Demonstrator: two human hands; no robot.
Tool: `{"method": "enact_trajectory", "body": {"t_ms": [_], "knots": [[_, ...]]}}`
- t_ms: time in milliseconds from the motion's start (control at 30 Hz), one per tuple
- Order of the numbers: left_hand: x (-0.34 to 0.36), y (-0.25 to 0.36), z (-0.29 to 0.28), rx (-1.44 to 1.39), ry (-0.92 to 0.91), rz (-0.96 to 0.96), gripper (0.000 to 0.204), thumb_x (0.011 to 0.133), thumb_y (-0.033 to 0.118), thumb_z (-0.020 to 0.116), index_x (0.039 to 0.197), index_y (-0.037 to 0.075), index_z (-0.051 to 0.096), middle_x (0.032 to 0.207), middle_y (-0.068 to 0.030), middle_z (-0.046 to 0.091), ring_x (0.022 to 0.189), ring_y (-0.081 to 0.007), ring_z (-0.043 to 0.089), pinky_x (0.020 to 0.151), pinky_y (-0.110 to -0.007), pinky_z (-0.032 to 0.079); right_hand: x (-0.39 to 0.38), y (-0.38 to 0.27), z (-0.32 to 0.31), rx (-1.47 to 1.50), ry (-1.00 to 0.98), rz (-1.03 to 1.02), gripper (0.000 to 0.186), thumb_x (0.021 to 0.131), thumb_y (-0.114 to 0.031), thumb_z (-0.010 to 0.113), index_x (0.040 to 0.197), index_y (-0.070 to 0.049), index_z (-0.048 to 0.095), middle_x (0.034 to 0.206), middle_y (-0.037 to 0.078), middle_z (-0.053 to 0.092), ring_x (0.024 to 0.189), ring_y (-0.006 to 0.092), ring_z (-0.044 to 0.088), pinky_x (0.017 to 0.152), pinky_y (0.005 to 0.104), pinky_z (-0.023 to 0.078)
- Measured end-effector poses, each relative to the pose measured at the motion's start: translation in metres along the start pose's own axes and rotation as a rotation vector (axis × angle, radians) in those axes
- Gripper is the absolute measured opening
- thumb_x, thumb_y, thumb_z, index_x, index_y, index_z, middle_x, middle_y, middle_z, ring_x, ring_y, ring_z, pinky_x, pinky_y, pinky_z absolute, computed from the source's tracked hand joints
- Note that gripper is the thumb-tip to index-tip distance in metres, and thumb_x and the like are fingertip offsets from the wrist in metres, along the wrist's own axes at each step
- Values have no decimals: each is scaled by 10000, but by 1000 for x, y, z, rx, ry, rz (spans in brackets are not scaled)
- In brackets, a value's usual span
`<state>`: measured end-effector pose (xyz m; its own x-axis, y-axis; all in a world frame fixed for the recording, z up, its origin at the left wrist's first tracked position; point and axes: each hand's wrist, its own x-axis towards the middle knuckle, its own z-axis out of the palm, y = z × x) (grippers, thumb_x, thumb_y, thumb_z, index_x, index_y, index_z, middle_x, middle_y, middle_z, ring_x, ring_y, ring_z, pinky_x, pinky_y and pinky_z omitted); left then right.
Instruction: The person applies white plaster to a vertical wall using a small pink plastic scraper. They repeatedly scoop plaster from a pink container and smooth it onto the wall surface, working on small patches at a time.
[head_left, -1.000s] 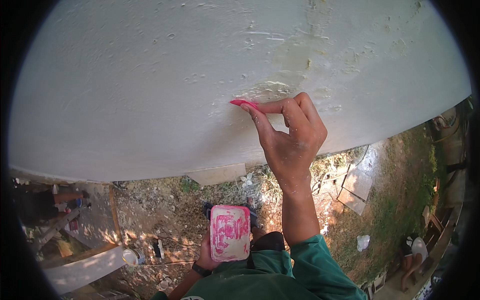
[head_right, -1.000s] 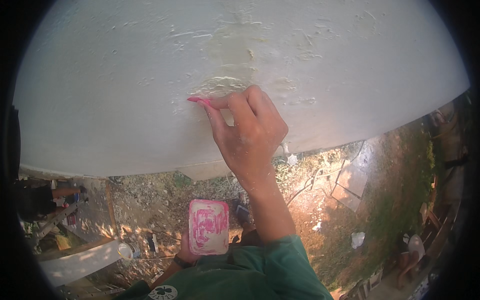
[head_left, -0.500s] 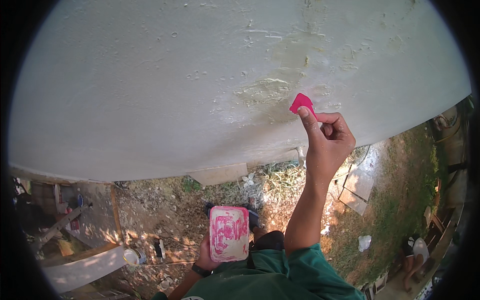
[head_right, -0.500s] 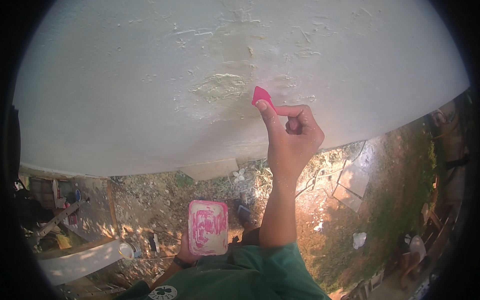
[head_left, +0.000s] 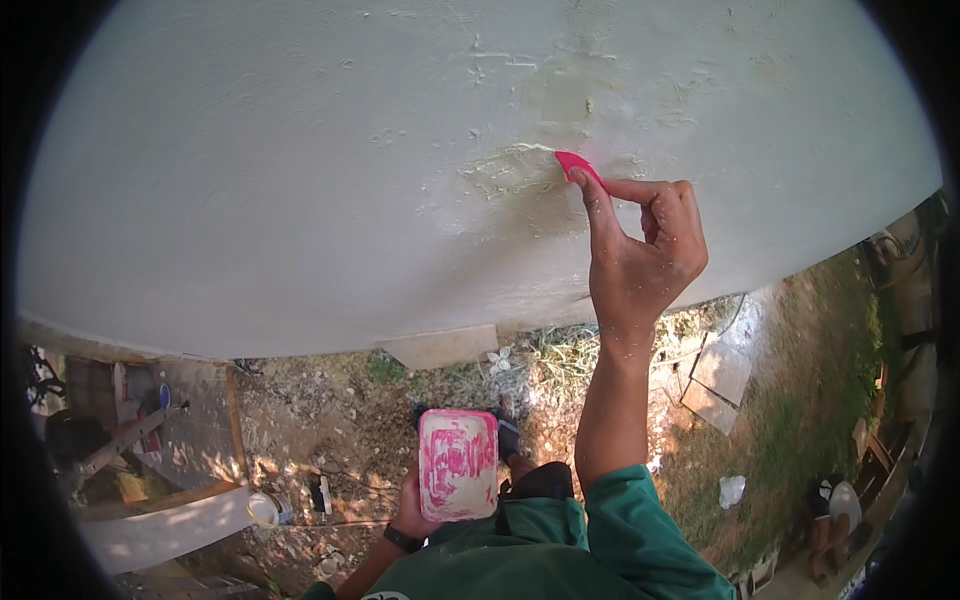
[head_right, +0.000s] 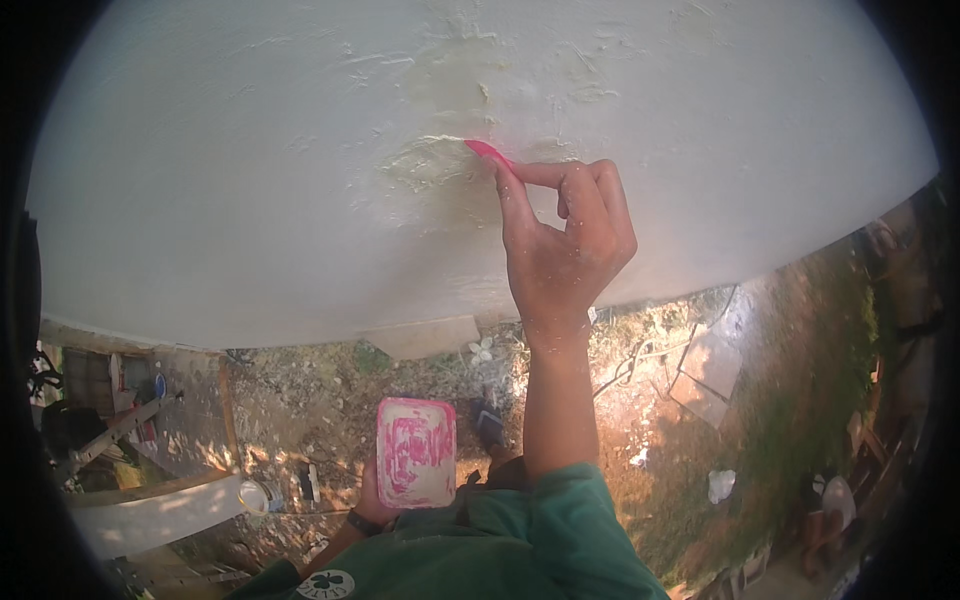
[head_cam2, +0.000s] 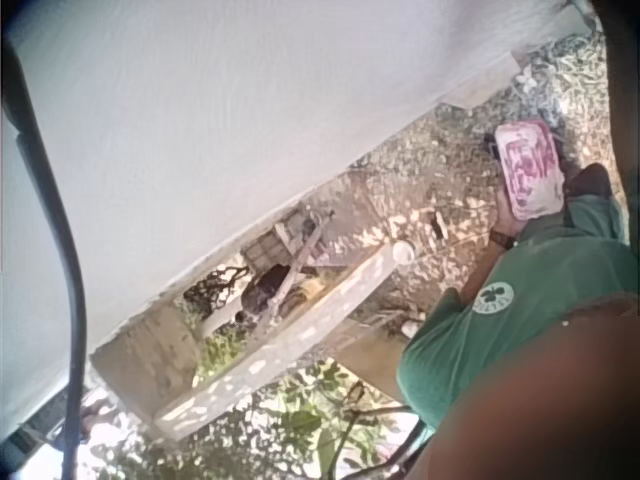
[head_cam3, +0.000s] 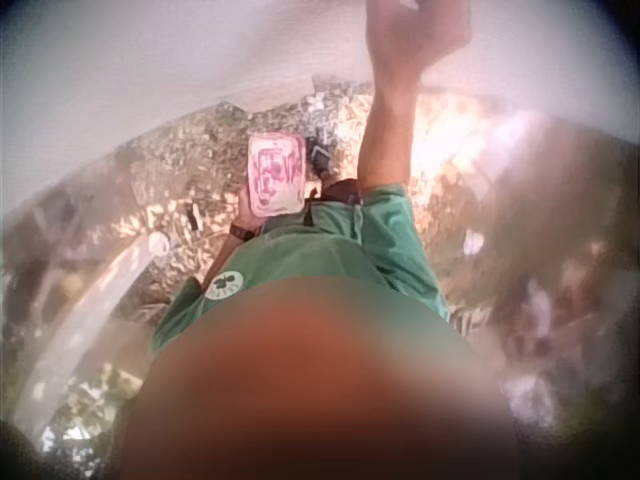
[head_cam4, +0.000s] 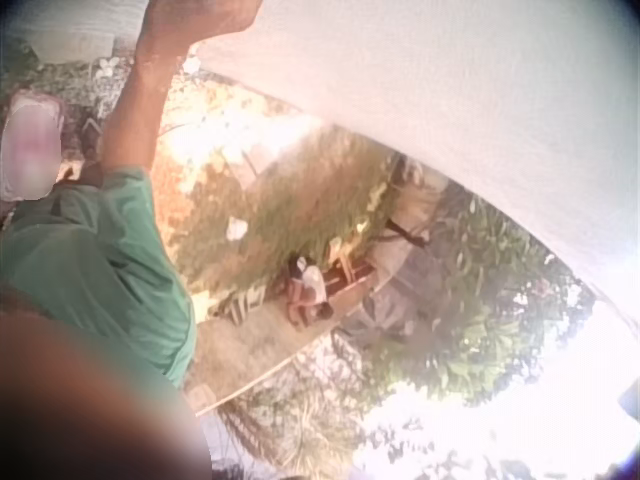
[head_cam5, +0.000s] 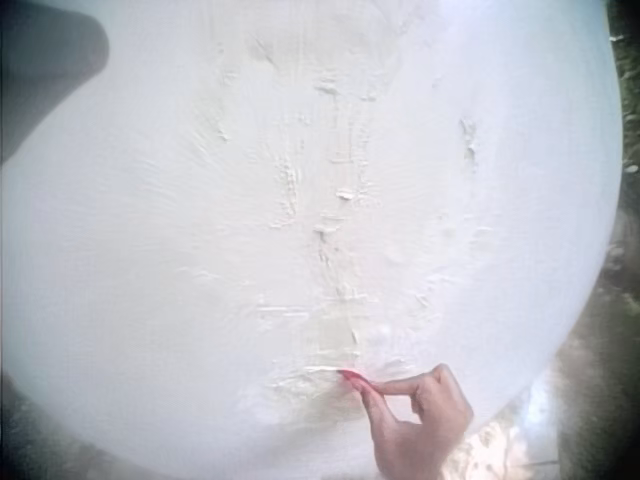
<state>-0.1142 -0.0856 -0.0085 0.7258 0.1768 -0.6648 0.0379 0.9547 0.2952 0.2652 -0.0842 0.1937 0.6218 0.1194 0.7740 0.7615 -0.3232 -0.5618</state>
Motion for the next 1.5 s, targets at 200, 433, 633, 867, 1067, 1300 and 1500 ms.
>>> {"method": "enact_trajectory", "body": {"t_ms": [200, 433, 633, 867, 1067, 1300, 1500], "knots": [[0, -7, -2, 316, 38, 87, 637, 1086, 517, 339, 1497, 59, 503, 1458, -189, 592, 1343, -355, 579, 1134, -606, 460, -11, -12, 8, 193, -250, 107, 218, 751, -106, 940, 802, -35, 741, 721, -42, 466, 647, 79, 345, 559, 264, 277], [3, -8, 7, -96, -5, -11, 674, 1075, 541, 389, 1544, 60, 442, 1515, -190, 544, 1343, -390, 575, 1143, -596, 451, -9, -17, 59, 222, -19, 95, 199, 787, -127, 924, 791, -41, 745, 700, -50, 497, 621, 64, 335, 544, 265, 250], [-4, 0, -3, -104, 71, -19, 682, 1066, 551, 394, 1546, 68, 442, 1521, -184, 539, 1353, -389, 563, 1147, -602, 439, -21, 5, 61, 336, 3, 579, 233, 826, -152, 920, 786, -32, 724, 669, -105, 376, 612, 28, 257, 548, 236, 184], [-2, 2, -6, -117, 101, 13, 692, 1056, 563, 400, 1547, 78, 443, 1528, -176, 533, 1366, -389, 550, 1153, -610, 426, -20, -7, 90, 402, -202, 311, 223, 801, -136, 929, 781, -24, 738, 682, -87, 367, 626, 45, 271, 551, 254, 203], [0, 6, -2, -117, 110, 49, 700, 1047, 573, 405, 1549, 86, 443, 1534, -169, 528, 1376, -388, 538, 1157, -616, 415, -2, 4, 96, 334, 48, 474, 256, 807, -181, 930, 780, -13, 739, 684, -85, 374, 632, 52, 278, 569, 253, 216], [-9, 2, -7, -140, 162, 128, 710, 1037, 585, 411, 1551, 96, 444, 1541, -161, 522, 1388, -388, 525, 1162, -623, 402, -11, 28, 67, 457, -60, 582, 251, 818, -181, 915, 772, -27, 723, 665, -91, 408, 600, 45, 290, 548, 248, 226], [-18, 5, -12, -154, 198, 180, 718, 1029, 595, 417, 1552, 104, 444, 1547, -155, 516, 1399, -387, 514, 1167, -629, 391, 2, 30, 104, 340, -26, 375, 265, 823, -197, 918, 784, -15, 729, 684, -90, 376, 635, 57, 290, 571, 252, 240]]}}
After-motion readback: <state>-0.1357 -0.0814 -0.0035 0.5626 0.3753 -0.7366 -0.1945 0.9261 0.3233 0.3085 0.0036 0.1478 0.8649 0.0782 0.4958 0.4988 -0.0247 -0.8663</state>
